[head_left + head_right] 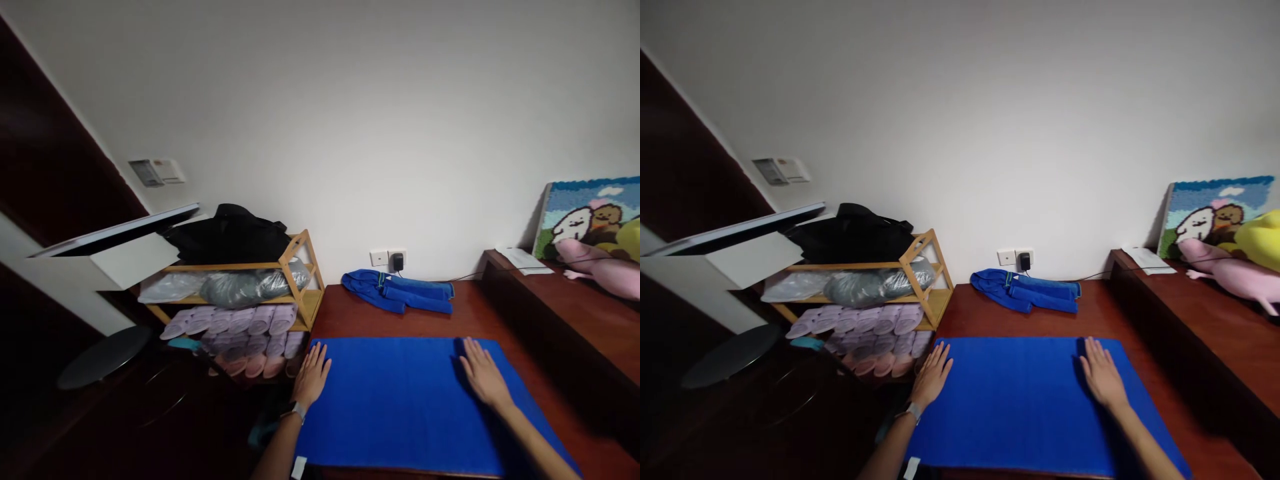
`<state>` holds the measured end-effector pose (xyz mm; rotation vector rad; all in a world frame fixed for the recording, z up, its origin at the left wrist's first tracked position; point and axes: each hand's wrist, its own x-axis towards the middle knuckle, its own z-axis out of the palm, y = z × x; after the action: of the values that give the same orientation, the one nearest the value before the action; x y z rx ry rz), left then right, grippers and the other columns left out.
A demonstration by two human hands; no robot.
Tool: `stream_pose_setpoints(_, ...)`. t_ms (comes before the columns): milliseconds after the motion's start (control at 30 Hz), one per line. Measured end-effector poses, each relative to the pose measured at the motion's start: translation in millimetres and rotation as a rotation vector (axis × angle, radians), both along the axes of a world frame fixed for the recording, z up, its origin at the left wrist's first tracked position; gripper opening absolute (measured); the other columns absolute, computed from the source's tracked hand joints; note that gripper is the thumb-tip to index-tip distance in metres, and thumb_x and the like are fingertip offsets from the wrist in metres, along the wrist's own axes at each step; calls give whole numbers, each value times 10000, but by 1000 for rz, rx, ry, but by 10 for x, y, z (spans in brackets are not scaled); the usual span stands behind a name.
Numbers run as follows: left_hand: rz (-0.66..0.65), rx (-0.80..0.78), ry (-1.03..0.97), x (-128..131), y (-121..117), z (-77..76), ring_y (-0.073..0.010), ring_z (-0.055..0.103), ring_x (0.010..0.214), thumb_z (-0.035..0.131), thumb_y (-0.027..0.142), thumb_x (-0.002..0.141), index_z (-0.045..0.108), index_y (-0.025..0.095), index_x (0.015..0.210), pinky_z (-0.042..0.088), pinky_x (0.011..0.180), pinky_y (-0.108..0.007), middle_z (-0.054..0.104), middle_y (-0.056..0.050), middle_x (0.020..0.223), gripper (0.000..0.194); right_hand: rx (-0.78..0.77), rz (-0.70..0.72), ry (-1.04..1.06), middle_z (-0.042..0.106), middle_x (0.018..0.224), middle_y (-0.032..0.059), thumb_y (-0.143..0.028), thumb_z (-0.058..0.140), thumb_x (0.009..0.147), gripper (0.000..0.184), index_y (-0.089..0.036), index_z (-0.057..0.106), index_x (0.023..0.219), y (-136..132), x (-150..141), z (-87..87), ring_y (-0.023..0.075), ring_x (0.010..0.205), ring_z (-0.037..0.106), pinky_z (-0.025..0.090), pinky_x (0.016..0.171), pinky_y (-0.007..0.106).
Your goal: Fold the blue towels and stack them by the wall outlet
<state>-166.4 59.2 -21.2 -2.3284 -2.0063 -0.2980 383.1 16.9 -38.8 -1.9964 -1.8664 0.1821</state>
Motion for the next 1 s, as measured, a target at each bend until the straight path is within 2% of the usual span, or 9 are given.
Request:
stream_pose_setpoints(67,-49,56,-24,11,-232,-9,-237,333,1526,304,476,1059,364,244,1584,317,1239,-452,358,-74,1660,576,31,104,-10,383,1628,130,-606,115,987,828,-83,370,1577,-167,-633,104,303,1544,254,162,1290,498)
stream_pose_setpoints(167,-119,80,-33,58,-594,-36,-238,311,1536,327,479,1058,334,296,1594,298,1250,-468,335,-36,1673,566,18,306,15,290,1664,83,-584,151,1029,742,-146,305,1607,-424,-1703,240,264,1554,229,183,1286,495)
stream_pose_setpoints(267,-115,51,-23,107,-860,-68,-237,286,1545,338,497,1055,319,318,1596,278,1258,-482,314,-23,1681,571,-38,447,48,231,1676,81,-585,167,1038,728,-154,266,1616,-593,-2584,319,258,1560,201,188,1284,478)
stream_pose_setpoints(333,-89,27,-19,127,-951,-82,-236,291,1544,345,507,1051,317,324,1596,278,1258,-489,326,-25,1676,576,-89,478,52,202,1677,106,-594,180,1035,749,-126,257,1614,-636,-2944,332,273,1563,186,183,1282,491)
stream_pose_setpoints(433,-63,6,-28,136,-985,-76,-235,296,1542,346,512,1050,315,326,1596,274,1258,-495,322,-31,1676,578,-136,458,35,195,1675,129,-609,185,1027,771,-110,258,1610,-639,-3089,291,290,1565,170,171,1279,519)
stream_pose_setpoints(500,-61,-3,-39,135,-978,-60,-230,296,1541,337,514,1052,319,331,1594,271,1259,-492,313,-30,1679,573,-140,420,24,203,1677,126,-625,173,1021,784,-114,261,1610,-636,-2939,228,285,1566,171,160,1281,514)
stream_pose_setpoints(600,-61,4,-51,131,-964,-51,-222,300,1539,333,515,1053,323,338,1592,267,1260,-485,316,-29,1678,568,-128,318,14,230,1674,130,-648,181,1010,816,-97,281,1603,-661,-2418,88,279,1565,187,149,1283,502)
stream_pose_setpoints(833,-64,36,-60,126,-925,-88,-227,315,1533,370,492,1043,357,340,1579,269,1257,-492,354,-27,1664,556,-86,-26,-115,344,1639,156,-689,116,948,913,-73,383,1567,-871,-544,-357,309,1540,271,196,1258,528)
stream_pose_setpoints(1000,-59,41,-53,130,-911,-78,-223,318,1532,371,492,1042,367,331,1575,275,1256,-483,369,-29,1657,557,-94,-69,-187,452,1587,149,-677,108,909,879,-165,579,1446,-1069,601,-545,325,1508,347,259,1219,554)
